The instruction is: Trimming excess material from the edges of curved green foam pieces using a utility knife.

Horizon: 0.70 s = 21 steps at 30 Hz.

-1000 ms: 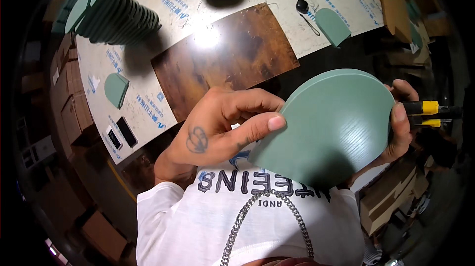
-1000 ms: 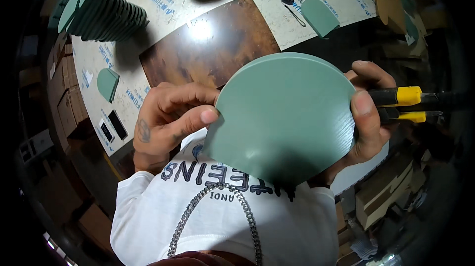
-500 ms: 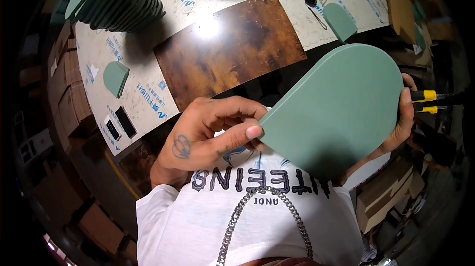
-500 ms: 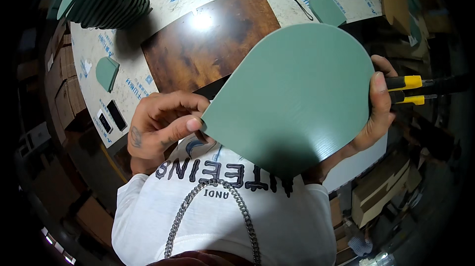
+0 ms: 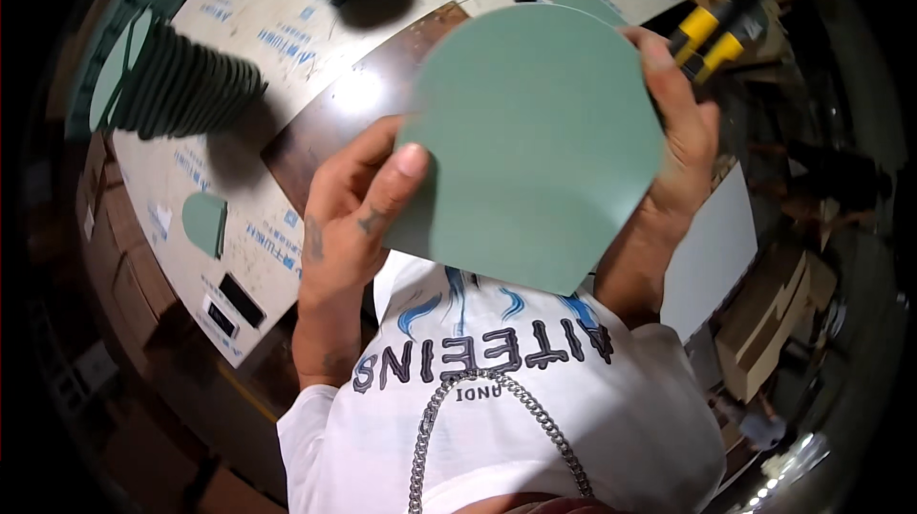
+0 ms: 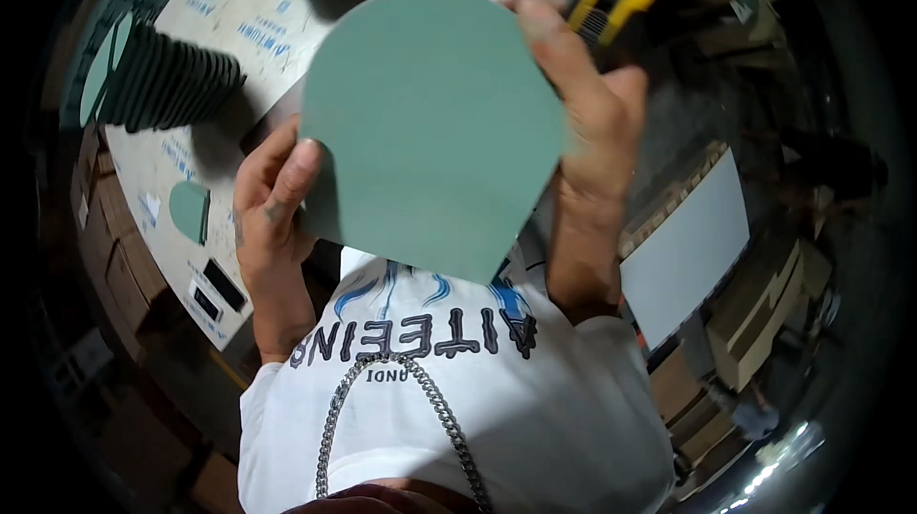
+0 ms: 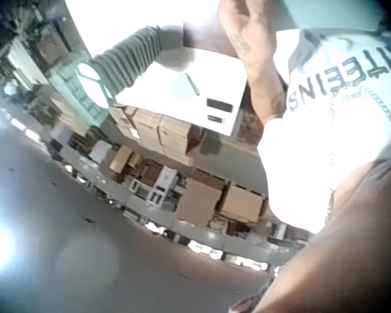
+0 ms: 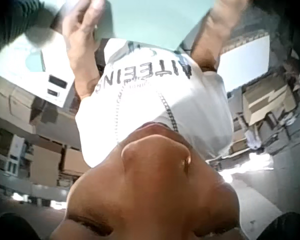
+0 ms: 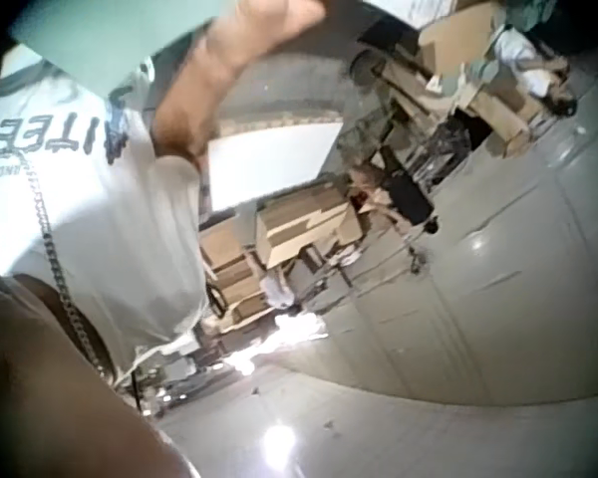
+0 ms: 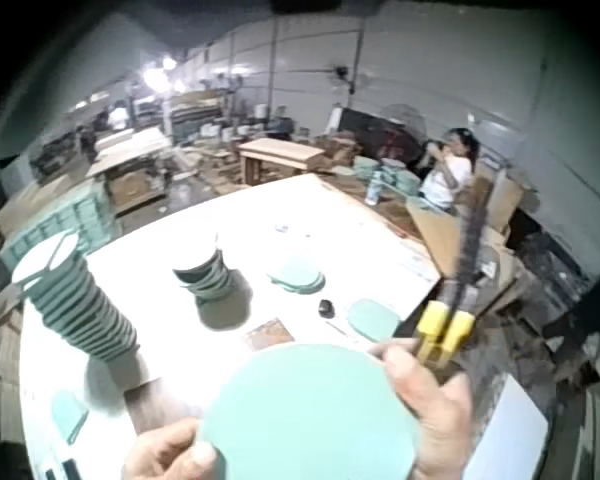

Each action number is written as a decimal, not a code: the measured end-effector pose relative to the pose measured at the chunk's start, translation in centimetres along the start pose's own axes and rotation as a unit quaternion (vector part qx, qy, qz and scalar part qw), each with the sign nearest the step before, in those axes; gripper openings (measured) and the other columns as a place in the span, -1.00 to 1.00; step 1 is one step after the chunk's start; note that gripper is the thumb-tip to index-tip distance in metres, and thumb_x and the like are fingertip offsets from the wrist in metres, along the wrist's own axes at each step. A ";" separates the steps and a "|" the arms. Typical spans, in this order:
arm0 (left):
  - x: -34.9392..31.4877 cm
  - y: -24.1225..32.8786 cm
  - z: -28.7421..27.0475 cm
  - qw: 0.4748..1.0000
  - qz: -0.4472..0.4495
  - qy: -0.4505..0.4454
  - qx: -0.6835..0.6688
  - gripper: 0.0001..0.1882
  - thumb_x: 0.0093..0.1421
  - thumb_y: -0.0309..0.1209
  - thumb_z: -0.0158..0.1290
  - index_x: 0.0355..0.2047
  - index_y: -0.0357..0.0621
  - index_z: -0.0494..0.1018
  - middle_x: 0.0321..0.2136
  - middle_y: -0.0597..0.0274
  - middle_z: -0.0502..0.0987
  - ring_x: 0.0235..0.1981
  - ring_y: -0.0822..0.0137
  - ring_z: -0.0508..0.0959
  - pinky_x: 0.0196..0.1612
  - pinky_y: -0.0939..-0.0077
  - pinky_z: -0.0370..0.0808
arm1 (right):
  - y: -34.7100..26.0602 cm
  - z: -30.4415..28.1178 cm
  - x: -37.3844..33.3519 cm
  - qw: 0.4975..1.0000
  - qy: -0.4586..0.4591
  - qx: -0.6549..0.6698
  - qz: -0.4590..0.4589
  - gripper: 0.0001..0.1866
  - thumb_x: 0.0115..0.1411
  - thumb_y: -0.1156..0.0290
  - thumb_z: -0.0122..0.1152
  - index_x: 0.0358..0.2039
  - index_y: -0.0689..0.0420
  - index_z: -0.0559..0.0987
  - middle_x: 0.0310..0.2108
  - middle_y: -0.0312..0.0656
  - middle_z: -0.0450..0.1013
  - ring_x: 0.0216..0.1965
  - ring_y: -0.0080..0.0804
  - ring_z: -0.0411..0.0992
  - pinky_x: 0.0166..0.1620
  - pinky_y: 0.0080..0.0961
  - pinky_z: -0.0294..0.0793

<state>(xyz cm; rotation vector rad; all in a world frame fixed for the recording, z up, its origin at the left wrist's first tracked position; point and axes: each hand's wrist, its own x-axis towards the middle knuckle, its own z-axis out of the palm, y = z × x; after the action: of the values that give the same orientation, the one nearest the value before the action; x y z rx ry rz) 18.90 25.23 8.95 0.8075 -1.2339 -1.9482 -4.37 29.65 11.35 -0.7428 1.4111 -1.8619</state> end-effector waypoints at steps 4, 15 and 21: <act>-0.1 -0.6 0.4 0.993 0.059 0.103 -0.016 -0.56 0.35 -0.26 -0.04 0.00 -0.49 0.40 -0.21 0.06 0.57 -0.25 0.44 0.60 -0.21 0.70 0.51 | -0.1 0.5 -0.7 0.990 -0.059 0.126 0.016 -0.67 0.25 0.26 0.27 -0.19 0.33 0.62 -0.32 -0.19 0.59 -0.33 -0.57 0.53 -0.24 -0.67 0.50; 0.1 0.9 1.8 0.978 0.122 0.154 -0.069 -0.62 0.40 -0.29 -0.11 -0.02 -0.45 0.37 -0.23 0.12 0.56 -0.30 0.51 0.57 -0.28 0.76 0.48 | -0.7 -0.3 -3.4 0.986 -0.093 0.108 0.082 -0.56 0.08 0.40 0.42 -0.11 0.42 0.55 -0.32 -0.05 0.59 -0.33 -0.44 0.57 -0.18 -0.56 0.55; -0.6 0.1 1.3 0.979 0.129 0.133 -0.091 -0.61 0.41 -0.29 -0.11 0.02 -0.43 0.35 -0.17 0.12 0.55 -0.22 0.50 0.57 -0.18 0.71 0.50 | 0.3 -1.6 -3.3 0.985 -0.141 0.076 0.056 -0.49 0.04 0.41 0.41 -0.05 0.47 0.51 -0.25 0.04 0.58 -0.24 -0.34 0.59 -0.08 -0.47 0.56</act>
<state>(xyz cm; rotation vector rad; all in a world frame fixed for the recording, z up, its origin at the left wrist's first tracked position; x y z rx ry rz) 18.26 26.34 9.61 0.7453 -0.9349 -1.6557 -3.53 33.15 10.48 -0.7970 1.0958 -1.6806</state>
